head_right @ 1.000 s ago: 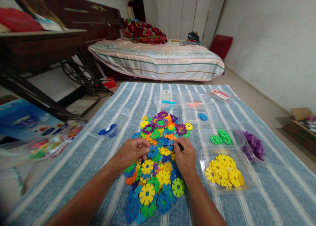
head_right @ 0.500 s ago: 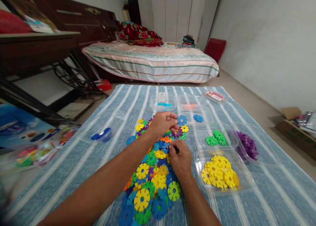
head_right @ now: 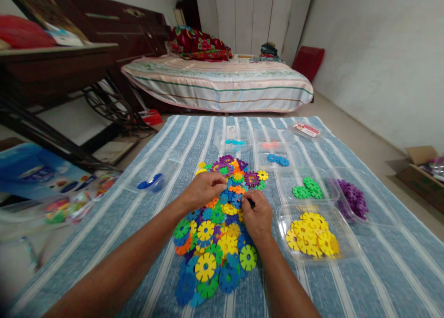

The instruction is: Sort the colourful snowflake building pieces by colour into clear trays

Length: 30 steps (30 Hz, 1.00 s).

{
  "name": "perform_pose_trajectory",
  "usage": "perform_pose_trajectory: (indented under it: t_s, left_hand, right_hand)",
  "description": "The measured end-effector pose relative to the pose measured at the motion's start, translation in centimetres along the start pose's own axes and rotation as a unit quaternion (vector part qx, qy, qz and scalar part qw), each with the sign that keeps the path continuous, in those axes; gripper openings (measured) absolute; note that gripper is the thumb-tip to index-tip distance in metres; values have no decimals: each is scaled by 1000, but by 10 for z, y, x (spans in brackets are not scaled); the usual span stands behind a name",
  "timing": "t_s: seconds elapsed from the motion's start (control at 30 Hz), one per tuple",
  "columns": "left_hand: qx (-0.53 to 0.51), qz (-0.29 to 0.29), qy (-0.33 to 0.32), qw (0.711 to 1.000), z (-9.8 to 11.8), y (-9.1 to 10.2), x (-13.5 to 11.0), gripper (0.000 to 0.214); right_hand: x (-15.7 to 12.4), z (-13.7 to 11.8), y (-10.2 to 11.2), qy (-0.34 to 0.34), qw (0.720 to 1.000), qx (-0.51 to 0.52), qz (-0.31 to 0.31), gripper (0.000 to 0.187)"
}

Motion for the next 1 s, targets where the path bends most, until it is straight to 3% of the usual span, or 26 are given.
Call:
perform_pose_trajectory:
  t_s: [0.2, 0.4, 0.6, 0.7, 0.83, 1.0]
  left_hand:
    - [21, -72, 31, 997, -13, -5, -56, 13]
    - [68, -126, 45, 989, -16, -15, -85, 8]
    - [146, -116, 67, 980, -19, -22, -93, 20]
    - [133, -120, 61, 982, -19, -24, -91, 14]
    - [79, -111, 79, 988, -19, -22, -86, 7]
    - [-72, -105, 76, 989, -14, -17, -78, 11]
  right_hand:
    - [-2, 2, 2, 4, 1000, -10, 1, 14]
    - [-2, 3, 2, 10, 1000, -15, 4, 13]
    - [-2, 2, 2, 12, 1000, -12, 5, 13]
    - [-2, 1, 2, 9, 1000, -11, 9, 12]
    - [-1, -1, 3, 6, 1000, -9, 7, 12]
    - [0, -3, 3, 4, 1000, -11, 10, 12]
Point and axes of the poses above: each hand's wrist, its own x-axis towards the middle knuckle, its own y-axis out of the back of the hand, z = x × y, the point moved 4 cm from there along x, towards the middle knuckle, and after that the axes turned 10 degrees about -z, right-handed, at the moved point
